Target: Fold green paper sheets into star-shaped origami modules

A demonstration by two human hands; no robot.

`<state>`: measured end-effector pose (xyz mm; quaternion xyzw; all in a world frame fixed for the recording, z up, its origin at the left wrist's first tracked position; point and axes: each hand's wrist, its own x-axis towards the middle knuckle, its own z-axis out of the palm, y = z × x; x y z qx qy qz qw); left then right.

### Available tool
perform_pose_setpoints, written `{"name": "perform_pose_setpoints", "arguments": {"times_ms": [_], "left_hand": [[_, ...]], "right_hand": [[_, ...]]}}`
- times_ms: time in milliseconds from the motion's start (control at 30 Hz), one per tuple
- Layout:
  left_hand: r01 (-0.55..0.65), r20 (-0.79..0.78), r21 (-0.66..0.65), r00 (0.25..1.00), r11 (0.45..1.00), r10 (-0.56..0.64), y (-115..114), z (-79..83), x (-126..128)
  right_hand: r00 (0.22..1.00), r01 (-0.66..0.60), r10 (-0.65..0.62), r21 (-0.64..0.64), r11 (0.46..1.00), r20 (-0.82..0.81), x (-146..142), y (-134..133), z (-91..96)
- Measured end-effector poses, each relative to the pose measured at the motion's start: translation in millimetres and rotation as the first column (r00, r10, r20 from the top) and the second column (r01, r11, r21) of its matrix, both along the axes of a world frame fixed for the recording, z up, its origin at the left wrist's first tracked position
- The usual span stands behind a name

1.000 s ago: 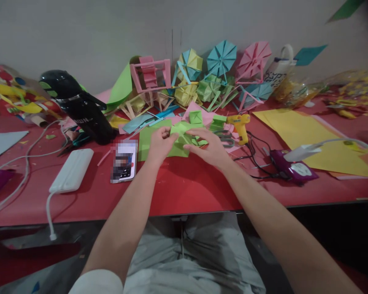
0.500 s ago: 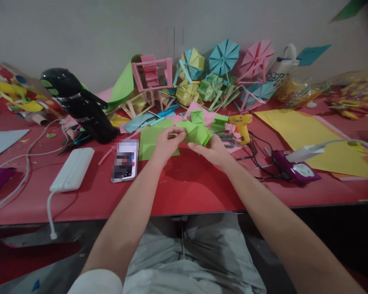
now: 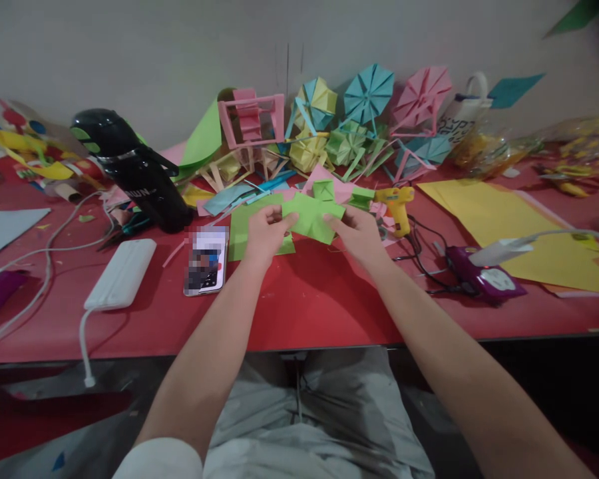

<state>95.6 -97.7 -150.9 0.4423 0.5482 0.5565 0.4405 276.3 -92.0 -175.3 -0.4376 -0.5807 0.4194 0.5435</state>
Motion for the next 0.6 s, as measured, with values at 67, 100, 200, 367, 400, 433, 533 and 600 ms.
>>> {"name": "perform_pose_setpoints", "arguments": {"times_ms": [67,100,200,367,400,433,533,600], "left_hand": [[0.014,-0.012,0.01,1.0,1.0,-0.013,0,-0.9,0],[0.026,-0.022,0.02,0.999,0.999,-0.026,0,-1.7,-1],[0.06,-0.071,0.054,0.996,0.997,-0.056,1,-5.0,-1],[0.075,-0.148,0.105,0.987,0.992,-0.059,3,-9.4,-2],[0.075,-0.156,0.111,0.986,0.991,-0.057,3,-9.6,-2],[0.074,-0.158,0.114,0.986,0.991,-0.056,2,-9.6,-2],[0.078,-0.144,0.111,0.988,0.991,-0.061,1,-8.6,-1],[0.076,-0.13,0.109,0.99,0.991,-0.061,1,-7.8,-1]], "right_hand": [[0.999,0.049,-0.049,0.011,0.999,-0.017,3,3,-1.5],[0.997,0.076,-0.076,0.012,0.997,-0.011,5,5,-2.6],[0.989,0.128,-0.129,0.026,0.991,0.068,8,7,-5.7],[0.967,0.134,-0.157,0.121,0.984,0.202,8,2,-4.0],[0.959,0.14,-0.17,0.144,0.98,0.225,7,0,-2.9],[0.952,0.145,-0.184,0.168,0.975,0.246,6,-1,-2.0],[0.94,0.142,-0.197,0.206,0.968,0.277,4,-3,-0.6],[0.943,0.133,-0.185,0.196,0.972,0.277,4,-3,-1.5]]}}
